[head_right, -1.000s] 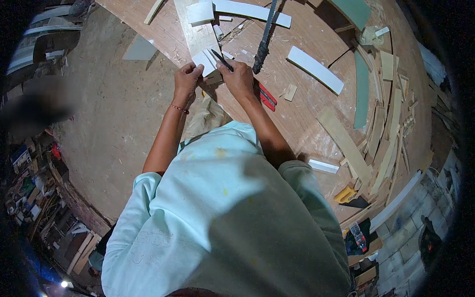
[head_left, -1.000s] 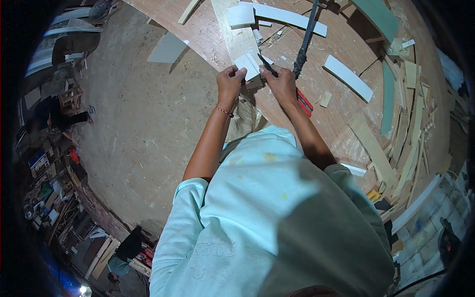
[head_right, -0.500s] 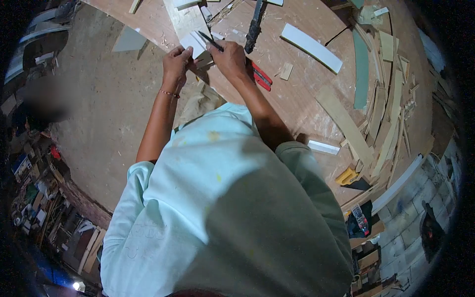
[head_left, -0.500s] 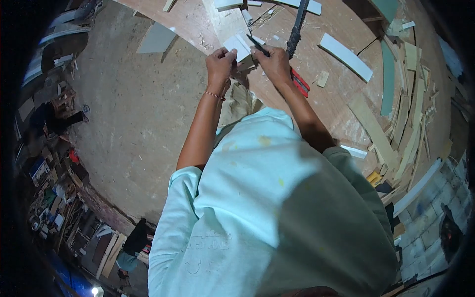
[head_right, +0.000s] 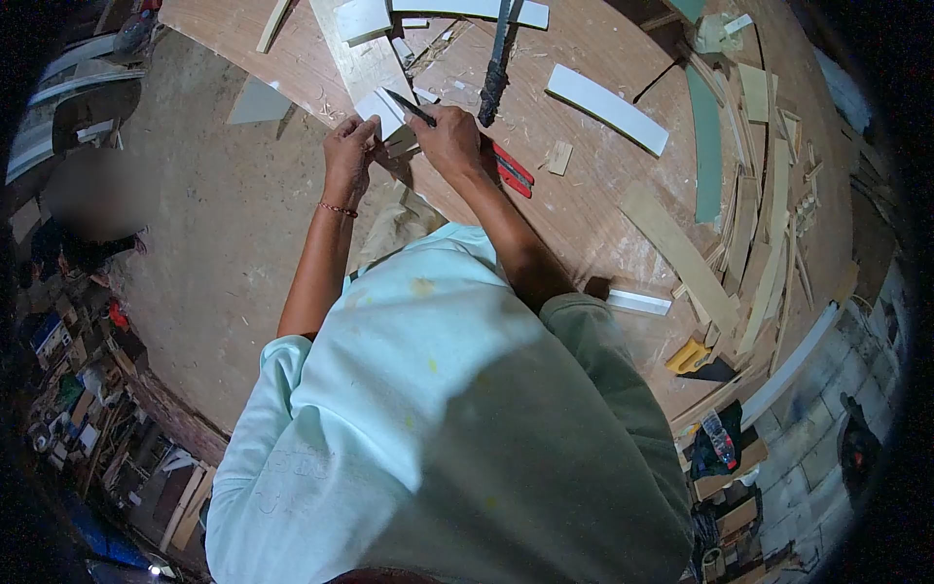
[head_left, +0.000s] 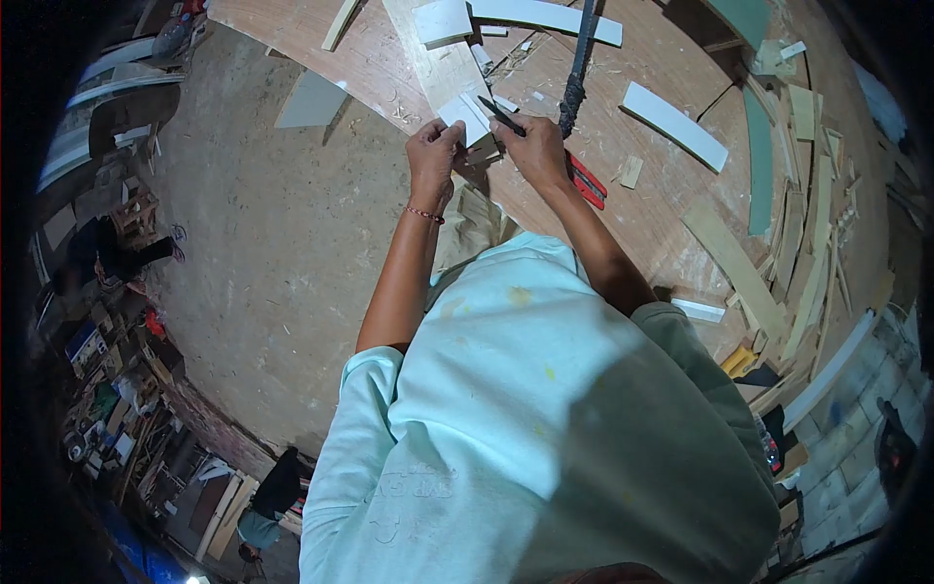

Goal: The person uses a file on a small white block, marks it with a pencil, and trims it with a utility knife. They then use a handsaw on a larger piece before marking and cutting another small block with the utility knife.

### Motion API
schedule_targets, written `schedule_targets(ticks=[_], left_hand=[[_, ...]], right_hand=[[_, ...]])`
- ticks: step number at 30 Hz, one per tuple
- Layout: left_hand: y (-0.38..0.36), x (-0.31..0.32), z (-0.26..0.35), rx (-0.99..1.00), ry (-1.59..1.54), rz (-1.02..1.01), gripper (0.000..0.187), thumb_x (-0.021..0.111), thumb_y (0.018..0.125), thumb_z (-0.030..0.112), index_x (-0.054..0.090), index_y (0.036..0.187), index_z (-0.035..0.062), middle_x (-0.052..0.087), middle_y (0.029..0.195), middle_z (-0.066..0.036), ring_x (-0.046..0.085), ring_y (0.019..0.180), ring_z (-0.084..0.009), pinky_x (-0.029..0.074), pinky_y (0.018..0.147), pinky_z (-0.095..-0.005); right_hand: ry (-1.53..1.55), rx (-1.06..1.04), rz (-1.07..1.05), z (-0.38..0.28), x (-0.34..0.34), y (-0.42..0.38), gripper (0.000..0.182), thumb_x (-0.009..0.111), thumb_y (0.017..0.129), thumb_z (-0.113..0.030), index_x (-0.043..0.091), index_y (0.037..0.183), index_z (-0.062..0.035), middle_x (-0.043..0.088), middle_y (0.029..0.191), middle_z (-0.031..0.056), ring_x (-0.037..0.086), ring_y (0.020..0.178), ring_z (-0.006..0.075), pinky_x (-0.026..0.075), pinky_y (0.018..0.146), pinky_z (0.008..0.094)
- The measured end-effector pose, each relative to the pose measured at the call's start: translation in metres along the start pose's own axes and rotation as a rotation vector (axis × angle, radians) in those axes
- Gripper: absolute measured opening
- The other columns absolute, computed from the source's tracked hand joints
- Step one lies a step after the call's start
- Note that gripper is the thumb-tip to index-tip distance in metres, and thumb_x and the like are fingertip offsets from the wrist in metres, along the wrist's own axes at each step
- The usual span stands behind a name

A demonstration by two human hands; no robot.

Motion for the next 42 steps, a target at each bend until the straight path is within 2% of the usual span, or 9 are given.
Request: schedule_targets(ticks=[1,5,7,10,12,29,37,40,42], left_hand=[[0.0005,0.0001,-0.0003,0.001,0.001,-0.002,0.010,0.056,0.076,0.010,0.053,0.071,0.0019,0.048,0.062,-0.001,0.044,0.050,-0.0082,0.046,0.052,-0.0231],[0.0042,-0.0032,-0.0045,0.002,0.004,-0.008,0.010,0.056,0.076,0.010,0.053,0.070,0.0027,0.048,0.063,-0.001,0.044,0.050,-0.0077,0.047,0.053,-0.0233],[0.0054,-0.0036,-0.0059,0.004,0.012,-0.014,0.010,0.056,0.076,0.010,0.052,0.070,0.0029,0.048,0.063,-0.001,0.043,0.050,-0.0074,0.048,0.053,-0.0235],[0.0060,-0.0021,-0.0059,0.021,0.007,-0.014,0.010,0.057,0.076,0.010,0.052,0.069,0.0036,0.046,0.060,0.000,0.041,0.048,-0.0062,0.048,0.053,-0.0235],[0.0046,-0.0016,-0.0048,0.037,-0.023,0.025,0.014,0.057,0.073,0.008,0.051,0.061,0.0039,0.044,0.057,0.001,0.040,0.047,-0.0057,0.045,0.046,-0.0224],[0.0019,-0.0004,-0.0026,0.007,-0.062,0.032,0.015,0.058,0.073,0.009,0.051,0.061,0.0043,0.044,0.056,0.001,0.042,0.047,-0.0060,0.046,0.047,-0.0229],[0.0011,0.0017,-0.0014,-0.023,-0.045,0.051,0.015,0.058,0.073,0.009,0.051,0.060,0.0043,0.044,0.055,0.001,0.042,0.047,-0.0064,0.046,0.047,-0.0234],[0.0006,0.0019,0.0001,-0.022,-0.041,0.061,0.015,0.057,0.073,0.009,0.051,0.061,0.0039,0.044,0.056,0.001,0.041,0.046,-0.0066,0.046,0.047,-0.0234],[0.0001,0.0023,0.0011,-0.036,-0.016,0.046,0.008,0.057,0.074,0.009,0.053,0.072,0.0013,0.046,0.060,0.001,0.041,0.046,-0.0057,0.049,0.053,-0.0240]], right_hand=[[-0.014,-0.028,0.016,0.0010,0.0004,0.0004,0.026,0.058,0.074,-0.026,0.063,0.080,-0.0015,0.056,0.055,0.0112,0.052,0.048,0.0150,0.039,0.048,0.0283],[-0.016,-0.006,0.000,-0.0010,-0.0020,-0.0004,0.025,0.058,0.074,-0.027,0.063,0.078,-0.0019,0.053,0.051,0.0089,0.048,0.045,0.0136,0.037,0.046,0.0277],[-0.004,0.074,-0.055,-0.0037,-0.0038,-0.0009,0.027,0.057,0.072,-0.027,0.062,0.081,-0.0024,0.057,0.065,0.0185,0.058,0.062,0.0302,0.044,0.056,0.0347],[0.001,0.027,-0.034,-0.0036,-0.0041,-0.0008,0.026,0.057,0.072,-0.027,0.062,0.079,-0.0024,0.057,0.065,0.0178,0.058,0.061,0.0297,0.044,0.056,0.0344],[0.016,0.028,-0.026,-0.0017,-0.0025,-0.0005,0.026,0.058,0.072,-0.027,0.062,0.078,-0.0025,0.058,0.065,0.0174,0.058,0.061,0.0296,0.043,0.056,0.0344],[-0.027,0.048,-0.069,-0.0002,-0.0045,0.0018,0.030,0.057,0.073,-0.031,0.060,0.079,-0.0018,0.058,0.067,0.0175,0.058,0.065,0.0335,0.044,0.059,0.0370],[-0.166,-0.015,0.001,-0.0023,-0.0053,0.0044,0.027,0.037,0.084,-0.022,0.048,0.098,-0.0020,0.056,0.079,0.0225,0.054,0.077,0.0382,0.040,0.067,0.0433],[-0.185,0.025,-0.043,-0.0046,-0.0045,0.0038,0.025,0.039,0.083,-0.020,0.049,0.098,-0.0042,0.056,0.078,0.0226,0.054,0.076,0.0380,0.040,0.066,0.0428],[-0.205,-0.024,-0.034,-0.0017,-0.0018,0.0036,0.024,0.040,0.083,-0.019,0.049,0.099,-0.0050,0.056,0.075,0.0216,0.055,0.072,0.0365,0.041,0.064,0.0414]])
Point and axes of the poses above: each hand's wrist, its own y-axis towards the middle knuckle, its own x-axis out of the palm, z = x × y, the point moved 2 cm from there along y, towards the middle knuckle
